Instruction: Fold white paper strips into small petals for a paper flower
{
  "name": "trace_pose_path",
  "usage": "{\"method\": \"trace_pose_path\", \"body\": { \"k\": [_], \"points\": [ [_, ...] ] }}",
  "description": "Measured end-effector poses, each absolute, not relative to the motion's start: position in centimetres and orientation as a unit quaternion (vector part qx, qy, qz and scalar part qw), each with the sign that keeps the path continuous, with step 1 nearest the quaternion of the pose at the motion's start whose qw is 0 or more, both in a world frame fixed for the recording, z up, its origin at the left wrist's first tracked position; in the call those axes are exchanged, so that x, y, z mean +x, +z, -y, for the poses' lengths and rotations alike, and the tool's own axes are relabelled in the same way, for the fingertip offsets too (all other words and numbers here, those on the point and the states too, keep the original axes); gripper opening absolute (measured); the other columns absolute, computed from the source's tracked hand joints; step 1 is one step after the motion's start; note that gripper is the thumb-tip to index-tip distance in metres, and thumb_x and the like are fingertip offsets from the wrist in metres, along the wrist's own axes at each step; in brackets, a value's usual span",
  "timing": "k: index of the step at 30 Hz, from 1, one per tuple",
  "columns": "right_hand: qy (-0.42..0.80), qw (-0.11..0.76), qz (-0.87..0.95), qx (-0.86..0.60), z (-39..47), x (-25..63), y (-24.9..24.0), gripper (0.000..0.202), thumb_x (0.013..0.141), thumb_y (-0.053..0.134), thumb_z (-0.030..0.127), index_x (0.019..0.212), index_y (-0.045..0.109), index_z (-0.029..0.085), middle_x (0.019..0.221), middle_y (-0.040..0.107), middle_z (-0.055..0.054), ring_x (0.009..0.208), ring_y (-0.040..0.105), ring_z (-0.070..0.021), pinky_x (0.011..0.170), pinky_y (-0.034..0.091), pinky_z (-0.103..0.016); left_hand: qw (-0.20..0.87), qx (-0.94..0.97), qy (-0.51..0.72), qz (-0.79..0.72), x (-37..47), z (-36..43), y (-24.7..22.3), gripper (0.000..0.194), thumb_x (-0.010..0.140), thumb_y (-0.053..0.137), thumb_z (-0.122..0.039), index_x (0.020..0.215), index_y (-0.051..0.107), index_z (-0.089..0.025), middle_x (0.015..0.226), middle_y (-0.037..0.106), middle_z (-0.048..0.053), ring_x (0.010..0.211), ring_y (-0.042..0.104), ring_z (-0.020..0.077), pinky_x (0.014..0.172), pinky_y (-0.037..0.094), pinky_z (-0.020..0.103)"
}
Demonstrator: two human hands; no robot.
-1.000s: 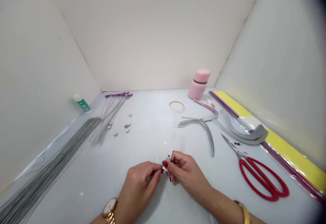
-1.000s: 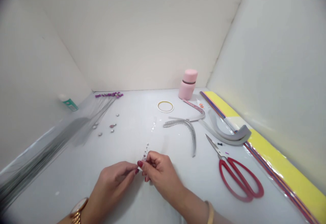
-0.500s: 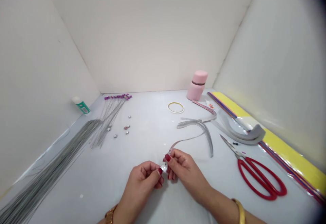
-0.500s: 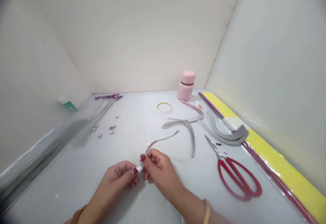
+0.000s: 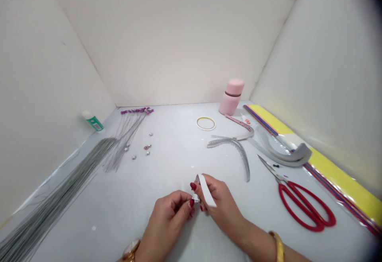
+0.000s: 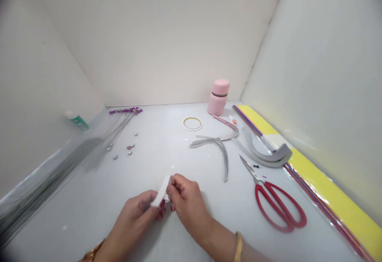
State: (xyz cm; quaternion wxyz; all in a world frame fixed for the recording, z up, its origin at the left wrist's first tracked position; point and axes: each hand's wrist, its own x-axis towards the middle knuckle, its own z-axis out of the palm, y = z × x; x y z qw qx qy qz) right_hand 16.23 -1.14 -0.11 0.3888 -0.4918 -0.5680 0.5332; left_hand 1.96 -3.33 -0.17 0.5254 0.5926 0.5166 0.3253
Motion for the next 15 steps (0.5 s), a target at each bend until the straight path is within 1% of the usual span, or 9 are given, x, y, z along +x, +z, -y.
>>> {"method": "trace_pose_path", "body": {
  "k": [4,6,8,11,15],
  "points": [
    [0.566,0.396,0.536,-0.485,1.2,16.0,-0.3,0.025,0.080,0.049,0.022,0.056,0.042,0.019,0.043,0.038,0.008,0.041,0.036,-0.0069,0.040,0.029,-0.017,0.469,0.623,0.341,-0.525,1.9,3.6,0.3,0.017,0.080,0.049,-0.018,0.086,0.066,-0.018,0.080,0.069,0.004,0.072,0.061,0.0165,0.066,0.045,0.021],
    [0.581,0.401,0.519,-0.482,1.3,16.0,-0.7,0.024,0.081,0.048,0.020,0.058,0.042,0.019,0.044,0.038,0.008,0.041,0.036,-0.0066,0.040,0.029,-0.017,0.446,0.636,0.347,-0.525,1.9,3.7,0.4,0.019,0.080,0.050,-0.017,0.088,0.067,-0.018,0.084,0.069,0.005,0.075,0.062,0.0172,0.068,0.045,0.022],
    [0.593,0.406,0.505,-0.477,1.3,15.9,-1.1,0.022,0.080,0.047,0.019,0.058,0.042,0.018,0.045,0.039,0.008,0.040,0.036,-0.0063,0.040,0.028,-0.017,0.442,0.632,0.350,-0.531,2.0,3.6,0.4,0.018,0.079,0.051,-0.017,0.087,0.067,-0.018,0.084,0.070,0.006,0.076,0.062,0.0176,0.069,0.045,0.022],
    [0.612,0.415,0.484,-0.469,1.3,15.9,-1.1,0.022,0.080,0.048,0.020,0.058,0.043,0.018,0.044,0.040,0.008,0.039,0.037,-0.0060,0.039,0.028,-0.017,0.507,0.572,0.353,-0.540,2.1,3.3,0.3,0.014,0.076,0.054,-0.017,0.078,0.068,-0.017,0.076,0.070,0.005,0.070,0.062,0.0168,0.065,0.045,0.022],
    [0.621,0.407,0.469,-0.479,1.0,15.8,-0.2,0.025,0.079,0.052,0.030,0.059,0.046,0.017,0.041,0.040,0.008,0.037,0.037,-0.0063,0.038,0.028,-0.018,0.607,0.464,0.361,-0.535,2.4,2.7,0.2,0.011,0.072,0.055,-0.012,0.068,0.065,-0.015,0.063,0.067,0.001,0.063,0.059,0.0135,0.060,0.043,0.020]
  ]
}}
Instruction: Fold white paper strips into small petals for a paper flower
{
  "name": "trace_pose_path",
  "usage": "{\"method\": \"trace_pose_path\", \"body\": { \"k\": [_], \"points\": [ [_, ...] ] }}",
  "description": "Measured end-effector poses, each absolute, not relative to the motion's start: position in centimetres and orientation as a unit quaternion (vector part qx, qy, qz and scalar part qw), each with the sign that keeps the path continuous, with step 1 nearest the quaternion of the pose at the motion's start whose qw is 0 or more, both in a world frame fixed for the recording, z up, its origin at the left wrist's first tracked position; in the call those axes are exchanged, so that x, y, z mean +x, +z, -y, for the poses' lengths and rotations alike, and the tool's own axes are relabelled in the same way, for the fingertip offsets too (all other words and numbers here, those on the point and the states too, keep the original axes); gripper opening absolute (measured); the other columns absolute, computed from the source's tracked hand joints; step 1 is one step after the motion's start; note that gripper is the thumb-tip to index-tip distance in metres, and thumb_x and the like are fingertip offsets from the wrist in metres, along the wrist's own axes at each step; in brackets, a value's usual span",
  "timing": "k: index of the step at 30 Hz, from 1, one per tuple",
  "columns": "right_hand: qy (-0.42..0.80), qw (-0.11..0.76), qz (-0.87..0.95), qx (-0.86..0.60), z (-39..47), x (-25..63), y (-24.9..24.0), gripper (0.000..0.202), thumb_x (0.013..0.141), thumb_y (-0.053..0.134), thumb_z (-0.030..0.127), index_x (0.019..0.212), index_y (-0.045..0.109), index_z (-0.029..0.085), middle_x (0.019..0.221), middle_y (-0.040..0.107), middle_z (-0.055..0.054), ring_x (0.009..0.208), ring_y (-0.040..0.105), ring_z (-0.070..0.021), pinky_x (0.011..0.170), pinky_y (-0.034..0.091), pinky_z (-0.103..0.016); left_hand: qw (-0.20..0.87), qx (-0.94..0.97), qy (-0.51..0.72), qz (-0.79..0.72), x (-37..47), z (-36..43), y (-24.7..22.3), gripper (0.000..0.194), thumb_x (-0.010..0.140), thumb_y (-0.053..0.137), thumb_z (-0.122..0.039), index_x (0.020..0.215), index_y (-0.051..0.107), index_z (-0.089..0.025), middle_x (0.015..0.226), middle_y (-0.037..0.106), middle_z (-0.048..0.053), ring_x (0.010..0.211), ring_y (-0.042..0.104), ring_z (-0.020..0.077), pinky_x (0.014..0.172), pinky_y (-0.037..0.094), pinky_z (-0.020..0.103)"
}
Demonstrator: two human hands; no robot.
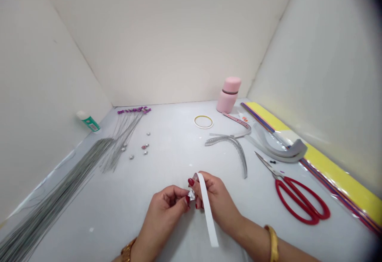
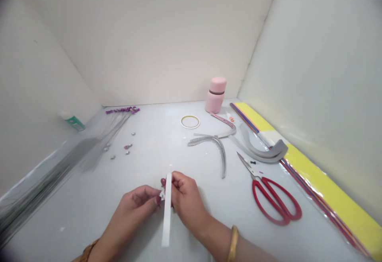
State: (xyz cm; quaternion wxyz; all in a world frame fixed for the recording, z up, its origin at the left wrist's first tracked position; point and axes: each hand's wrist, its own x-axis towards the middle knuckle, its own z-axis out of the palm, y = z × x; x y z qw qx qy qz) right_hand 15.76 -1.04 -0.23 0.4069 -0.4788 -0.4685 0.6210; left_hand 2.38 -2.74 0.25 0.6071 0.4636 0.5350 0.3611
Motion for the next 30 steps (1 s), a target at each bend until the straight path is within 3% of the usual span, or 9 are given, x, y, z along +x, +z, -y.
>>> {"method": "trace_pose_path", "body": {
  "k": [5,8,12,19,25,30],
  "points": [
    [0.610,0.423,0.478,-0.469,0.9,15.9,-0.4,0.029,0.080,0.052,0.038,0.062,0.049,0.016,0.044,0.045,0.006,0.041,0.042,-0.0075,0.041,0.032,-0.018,0.648,0.379,0.384,-0.538,2.4,2.4,0.1,0.003,0.066,0.062,-0.015,0.068,0.063,-0.013,0.056,0.061,-0.002,0.054,0.053,0.0097,0.056,0.040,0.019],
    [0.598,0.437,0.481,-0.469,1.0,15.9,-1.0,0.027,0.080,0.052,0.039,0.066,0.051,0.016,0.047,0.047,0.005,0.045,0.045,-0.0086,0.046,0.035,-0.019,0.669,0.334,0.393,-0.535,2.5,2.5,0.2,0.013,0.063,0.067,-0.019,0.074,0.063,-0.013,0.058,0.062,-0.001,0.053,0.052,0.0090,0.056,0.039,0.020],
    [0.588,0.457,0.478,-0.465,1.2,16.0,-1.0,0.028,0.081,0.052,0.040,0.066,0.052,0.016,0.054,0.050,0.003,0.050,0.046,-0.0093,0.050,0.037,-0.020,0.686,0.320,0.378,-0.533,2.5,2.7,0.6,0.010,0.066,0.066,-0.020,0.073,0.064,-0.012,0.063,0.063,0.001,0.052,0.052,0.0086,0.057,0.040,0.020],
    [0.648,0.417,0.453,-0.448,0.8,16.3,-1.1,0.028,0.077,0.055,0.042,0.067,0.048,0.017,0.049,0.050,0.005,0.045,0.045,-0.0081,0.047,0.035,-0.019,0.629,0.433,0.418,-0.492,2.2,2.7,-0.4,0.014,0.074,0.062,-0.023,0.084,0.061,-0.013,0.074,0.068,0.005,0.069,0.059,0.0152,0.065,0.044,0.024],
    [0.645,0.409,0.461,-0.451,0.9,16.4,-0.8,0.027,0.077,0.055,0.040,0.065,0.046,0.018,0.050,0.051,0.005,0.045,0.046,-0.0085,0.046,0.035,-0.019,0.508,0.595,0.388,-0.487,1.7,3.2,0.1,0.012,0.082,0.051,-0.018,0.091,0.058,-0.017,0.085,0.068,0.005,0.075,0.061,0.0162,0.070,0.045,0.024],
    [0.634,0.424,0.471,-0.443,1.0,16.1,-0.9,0.024,0.078,0.055,0.038,0.068,0.048,0.018,0.052,0.053,0.004,0.046,0.047,-0.0091,0.045,0.035,-0.019,0.522,0.614,0.384,-0.451,1.9,3.2,0.5,0.012,0.084,0.046,-0.016,0.088,0.057,-0.018,0.087,0.068,0.005,0.079,0.061,0.0167,0.072,0.045,0.024]
  ]
}}
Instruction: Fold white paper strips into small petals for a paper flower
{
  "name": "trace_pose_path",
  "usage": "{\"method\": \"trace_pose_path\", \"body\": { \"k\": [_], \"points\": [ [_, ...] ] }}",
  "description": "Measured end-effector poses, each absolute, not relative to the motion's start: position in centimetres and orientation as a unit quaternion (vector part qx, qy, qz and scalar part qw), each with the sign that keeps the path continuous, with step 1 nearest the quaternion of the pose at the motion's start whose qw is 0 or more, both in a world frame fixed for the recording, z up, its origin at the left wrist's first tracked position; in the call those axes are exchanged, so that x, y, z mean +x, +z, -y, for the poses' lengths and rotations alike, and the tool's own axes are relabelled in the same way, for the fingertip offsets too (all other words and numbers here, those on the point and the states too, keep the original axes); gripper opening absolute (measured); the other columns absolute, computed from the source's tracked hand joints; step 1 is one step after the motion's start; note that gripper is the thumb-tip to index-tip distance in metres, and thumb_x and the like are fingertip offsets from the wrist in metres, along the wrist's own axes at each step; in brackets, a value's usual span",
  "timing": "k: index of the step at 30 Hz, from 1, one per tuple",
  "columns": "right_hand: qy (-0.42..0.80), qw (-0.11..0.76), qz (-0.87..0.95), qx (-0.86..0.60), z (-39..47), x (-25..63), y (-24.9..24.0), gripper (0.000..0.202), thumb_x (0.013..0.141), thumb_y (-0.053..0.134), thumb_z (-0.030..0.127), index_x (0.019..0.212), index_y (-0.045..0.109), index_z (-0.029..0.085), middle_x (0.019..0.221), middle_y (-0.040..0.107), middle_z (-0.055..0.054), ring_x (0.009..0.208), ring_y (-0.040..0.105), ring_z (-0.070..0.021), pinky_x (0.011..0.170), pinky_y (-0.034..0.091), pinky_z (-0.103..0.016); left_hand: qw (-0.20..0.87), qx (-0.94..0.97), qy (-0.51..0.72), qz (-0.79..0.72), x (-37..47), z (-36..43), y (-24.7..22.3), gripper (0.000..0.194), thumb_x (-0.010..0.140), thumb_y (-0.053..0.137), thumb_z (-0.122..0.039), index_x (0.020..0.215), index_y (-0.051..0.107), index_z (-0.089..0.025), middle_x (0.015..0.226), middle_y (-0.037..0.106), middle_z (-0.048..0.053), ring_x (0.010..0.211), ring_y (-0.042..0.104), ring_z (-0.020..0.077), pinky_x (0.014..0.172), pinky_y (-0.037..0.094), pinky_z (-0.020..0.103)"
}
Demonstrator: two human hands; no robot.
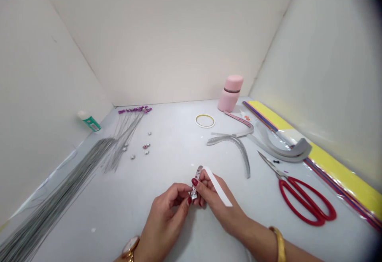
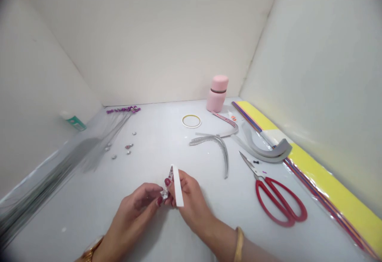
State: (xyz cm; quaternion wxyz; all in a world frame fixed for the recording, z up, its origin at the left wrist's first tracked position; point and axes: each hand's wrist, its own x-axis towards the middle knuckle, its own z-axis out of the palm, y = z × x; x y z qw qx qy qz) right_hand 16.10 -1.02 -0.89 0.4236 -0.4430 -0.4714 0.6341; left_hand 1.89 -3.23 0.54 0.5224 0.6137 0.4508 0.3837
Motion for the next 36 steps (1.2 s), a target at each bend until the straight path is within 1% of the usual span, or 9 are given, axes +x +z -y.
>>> {"method": "trace_pose_path", "body": {
  "k": [7,15,17,20,22,24,28,32,36],
  "points": [
    [0.627,0.429,0.461,-0.458,1.0,16.0,-0.7,0.022,0.078,0.054,0.034,0.065,0.047,0.017,0.046,0.048,0.007,0.041,0.044,-0.0072,0.042,0.032,-0.018,0.550,0.560,0.379,-0.491,2.0,3.2,-0.6,0.012,0.082,0.049,-0.018,0.091,0.057,-0.016,0.081,0.067,0.006,0.073,0.060,0.0164,0.066,0.045,0.024],
    [0.620,0.418,0.471,-0.468,1.1,16.0,-1.7,0.019,0.081,0.049,0.027,0.065,0.046,0.018,0.043,0.045,0.008,0.038,0.041,-0.0071,0.040,0.031,-0.018,0.395,0.691,0.301,-0.526,1.7,3.5,0.8,0.021,0.082,0.046,-0.020,0.081,0.067,-0.020,0.072,0.064,0.004,0.066,0.057,0.0172,0.064,0.041,0.025],
    [0.612,0.431,0.470,-0.467,1.1,15.9,-1.4,0.019,0.081,0.050,0.027,0.065,0.047,0.018,0.045,0.045,0.007,0.041,0.042,-0.0076,0.042,0.032,-0.019,0.427,0.667,0.312,-0.525,1.8,3.4,0.8,0.019,0.082,0.046,-0.021,0.081,0.066,-0.019,0.072,0.063,0.004,0.066,0.056,0.0171,0.063,0.041,0.024],
    [0.600,0.459,0.460,-0.467,1.1,15.9,-0.8,0.021,0.079,0.055,0.031,0.064,0.046,0.018,0.050,0.046,0.007,0.046,0.044,-0.0078,0.045,0.034,-0.019,0.581,0.543,0.321,-0.514,2.0,2.9,0.5,0.018,0.081,0.049,-0.026,0.072,0.062,-0.016,0.063,0.060,0.002,0.059,0.053,0.0146,0.058,0.040,0.022],
    [0.611,0.445,0.455,-0.471,1.0,15.9,-0.5,0.024,0.078,0.055,0.036,0.065,0.046,0.018,0.049,0.047,0.007,0.044,0.045,-0.0082,0.044,0.035,-0.019,0.676,0.461,0.316,-0.481,2.1,2.6,0.1,0.020,0.080,0.051,-0.028,0.068,0.058,-0.014,0.060,0.058,0.001,0.054,0.051,0.0119,0.056,0.039,0.021],
    [0.625,0.425,0.455,-0.471,0.9,16.0,-0.5,0.026,0.079,0.052,0.042,0.068,0.046,0.019,0.046,0.049,0.006,0.041,0.046,-0.0089,0.043,0.035,-0.019,0.701,0.444,0.322,-0.456,2.1,2.5,-0.1,0.020,0.081,0.051,-0.029,0.069,0.057,-0.013,0.061,0.057,0.001,0.054,0.050,0.0109,0.057,0.039,0.020],
    [0.639,0.397,0.475,-0.457,0.9,16.3,-1.1,0.031,0.081,0.047,0.046,0.068,0.047,0.018,0.048,0.052,0.005,0.042,0.047,-0.0084,0.044,0.035,-0.019,0.587,0.559,0.335,-0.480,1.9,2.8,0.0,0.022,0.084,0.045,-0.027,0.071,0.058,-0.015,0.065,0.057,0.002,0.061,0.050,0.0133,0.059,0.039,0.021],
    [0.628,0.362,0.514,-0.459,1.0,16.5,-1.3,0.033,0.080,0.049,0.044,0.062,0.045,0.017,0.048,0.049,0.006,0.040,0.044,-0.0066,0.042,0.033,-0.018,0.467,0.673,0.290,-0.494,1.6,3.3,0.3,0.025,0.087,0.037,-0.021,0.078,0.060,-0.019,0.070,0.060,0.003,0.064,0.052,0.0152,0.062,0.038,0.022],
    [0.698,0.314,0.454,-0.456,0.9,16.4,-1.0,0.033,0.083,0.041,0.046,0.065,0.042,0.018,0.050,0.051,0.005,0.035,0.042,-0.0065,0.036,0.027,-0.017,0.364,0.754,0.250,-0.487,1.3,3.4,0.1,0.023,0.085,0.038,-0.017,0.078,0.059,-0.018,0.074,0.060,0.005,0.068,0.053,0.0180,0.066,0.035,0.025]
  ]
}}
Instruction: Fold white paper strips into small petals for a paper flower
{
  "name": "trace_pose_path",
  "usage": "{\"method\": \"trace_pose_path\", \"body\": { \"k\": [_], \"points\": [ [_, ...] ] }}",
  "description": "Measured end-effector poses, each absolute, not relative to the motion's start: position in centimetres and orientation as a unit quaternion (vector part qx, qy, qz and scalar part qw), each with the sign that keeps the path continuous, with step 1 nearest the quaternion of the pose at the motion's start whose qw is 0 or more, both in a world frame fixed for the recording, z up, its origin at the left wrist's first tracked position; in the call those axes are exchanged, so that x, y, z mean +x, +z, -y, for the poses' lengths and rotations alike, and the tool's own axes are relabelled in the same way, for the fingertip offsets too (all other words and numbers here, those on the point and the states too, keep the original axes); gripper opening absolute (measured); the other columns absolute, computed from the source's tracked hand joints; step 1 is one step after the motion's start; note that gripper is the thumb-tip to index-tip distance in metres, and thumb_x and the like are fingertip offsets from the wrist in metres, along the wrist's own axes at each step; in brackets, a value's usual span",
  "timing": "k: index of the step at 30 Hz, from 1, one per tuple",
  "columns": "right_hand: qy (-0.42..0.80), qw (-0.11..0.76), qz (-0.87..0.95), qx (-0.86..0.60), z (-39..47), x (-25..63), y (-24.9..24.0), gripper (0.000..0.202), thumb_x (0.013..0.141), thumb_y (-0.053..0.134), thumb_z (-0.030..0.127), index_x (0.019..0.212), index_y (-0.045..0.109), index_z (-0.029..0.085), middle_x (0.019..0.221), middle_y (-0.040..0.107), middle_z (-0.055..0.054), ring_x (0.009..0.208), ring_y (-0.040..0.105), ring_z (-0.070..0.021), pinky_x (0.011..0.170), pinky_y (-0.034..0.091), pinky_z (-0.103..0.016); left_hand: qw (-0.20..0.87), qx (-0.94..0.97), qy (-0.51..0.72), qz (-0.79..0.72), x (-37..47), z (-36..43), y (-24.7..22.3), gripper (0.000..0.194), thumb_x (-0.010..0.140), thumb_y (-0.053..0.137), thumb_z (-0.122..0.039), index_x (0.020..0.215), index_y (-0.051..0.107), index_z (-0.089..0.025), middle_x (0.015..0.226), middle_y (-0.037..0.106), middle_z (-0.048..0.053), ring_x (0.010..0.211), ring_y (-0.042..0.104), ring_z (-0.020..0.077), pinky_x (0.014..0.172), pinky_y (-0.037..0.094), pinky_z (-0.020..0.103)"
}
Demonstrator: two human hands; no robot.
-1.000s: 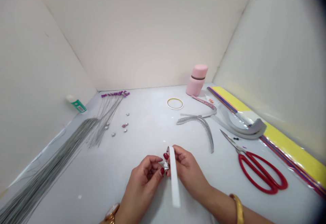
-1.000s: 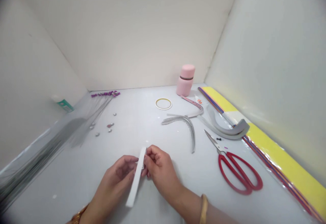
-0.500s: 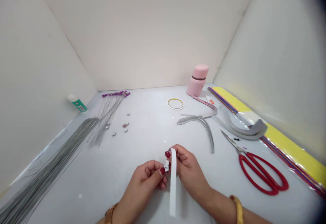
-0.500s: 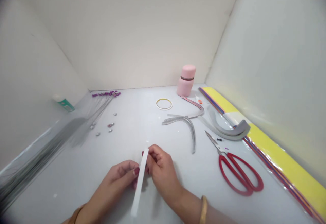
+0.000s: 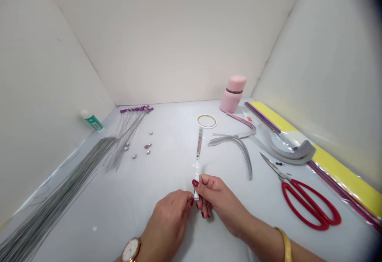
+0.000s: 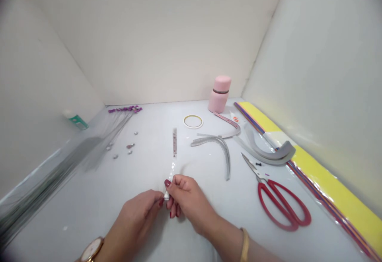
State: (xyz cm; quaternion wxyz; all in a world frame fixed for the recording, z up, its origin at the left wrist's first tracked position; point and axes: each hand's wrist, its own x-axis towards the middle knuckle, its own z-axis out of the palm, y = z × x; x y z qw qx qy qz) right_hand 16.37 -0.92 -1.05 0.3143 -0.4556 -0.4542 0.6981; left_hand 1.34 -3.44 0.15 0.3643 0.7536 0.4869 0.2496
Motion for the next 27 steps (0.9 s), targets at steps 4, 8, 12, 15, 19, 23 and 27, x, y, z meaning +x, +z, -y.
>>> {"method": "trace_pose_path", "body": {
  "k": [4,8,12,15,19,23,27],
  "points": [
    [0.572,0.352,0.565,-0.480,1.29,16.42,-0.91,0.031,0.085,0.042,0.040,0.062,0.042,0.019,0.050,0.047,0.004,0.045,0.044,-0.0088,0.045,0.033,-0.020,0.483,0.659,0.296,-0.496,1.60,3.32,0.30,0.021,0.085,0.041,-0.022,0.073,0.058,-0.018,0.067,0.057,0.003,0.063,0.050,0.0157,0.062,0.036,0.024],
    [0.417,0.368,0.671,-0.491,1.58,16.67,-0.89,0.032,0.085,0.044,0.032,0.057,0.042,0.019,0.052,0.041,0.004,0.049,0.039,-0.0099,0.049,0.031,-0.022,0.723,0.413,0.316,-0.454,2.06,2.99,0.43,0.022,0.083,0.047,-0.028,0.065,0.052,-0.015,0.058,0.052,0.000,0.050,0.046,0.0102,0.054,0.036,0.021],
    [0.510,0.355,0.619,-0.480,1.29,16.66,-1.07,0.031,0.086,0.041,0.038,0.063,0.043,0.019,0.050,0.043,0.005,0.047,0.044,-0.0099,0.047,0.033,-0.021,0.722,0.418,0.320,-0.449,1.95,2.78,0.21,0.022,0.083,0.048,-0.028,0.068,0.054,-0.013,0.062,0.054,0.001,0.053,0.046,0.0099,0.056,0.037,0.021],
    [0.566,0.343,0.588,-0.465,1.07,16.61,-1.25,0.033,0.086,0.040,0.042,0.062,0.041,0.019,0.047,0.044,0.006,0.044,0.044,-0.0092,0.045,0.034,-0.020,0.599,0.548,0.329,-0.482,1.70,2.94,0.06,0.023,0.084,0.047,-0.028,0.069,0.055,-0.014,0.064,0.055,0.001,0.061,0.048,0.0126,0.059,0.038,0.022],
    [0.569,0.352,0.572,-0.475,0.98,16.62,-1.32,0.035,0.085,0.042,0.042,0.060,0.042,0.019,0.046,0.045,0.006,0.041,0.041,-0.0077,0.042,0.033,-0.019,0.528,0.606,0.329,-0.496,1.60,3.30,0.00,0.028,0.088,0.038,-0.030,0.074,0.057,-0.016,0.068,0.058,0.002,0.065,0.052,0.0145,0.062,0.041,0.023],
    [0.562,0.359,0.569,-0.481,1.11,16.53,-1.22,0.036,0.085,0.043,0.042,0.059,0.042,0.018,0.046,0.046,0.006,0.040,0.041,-0.0070,0.043,0.033,-0.018,0.475,0.650,0.321,-0.499,1.51,3.45,-0.04,0.017,0.086,0.043,-0.024,0.083,0.057,-0.016,0.077,0.062,0.003,0.071,0.057,0.0153,0.066,0.043,0.023],
    [0.572,0.348,0.564,-0.484,1.31,16.40,-1.20,0.037,0.085,0.043,0.044,0.058,0.042,0.018,0.046,0.046,0.005,0.039,0.041,-0.0067,0.041,0.033,-0.018,0.318,0.761,0.283,-0.489,1.11,3.60,-0.37,0.020,0.086,0.039,-0.015,0.078,0.057,-0.016,0.072,0.060,0.004,0.066,0.055,0.0153,0.063,0.041,0.024]
  ]
}}
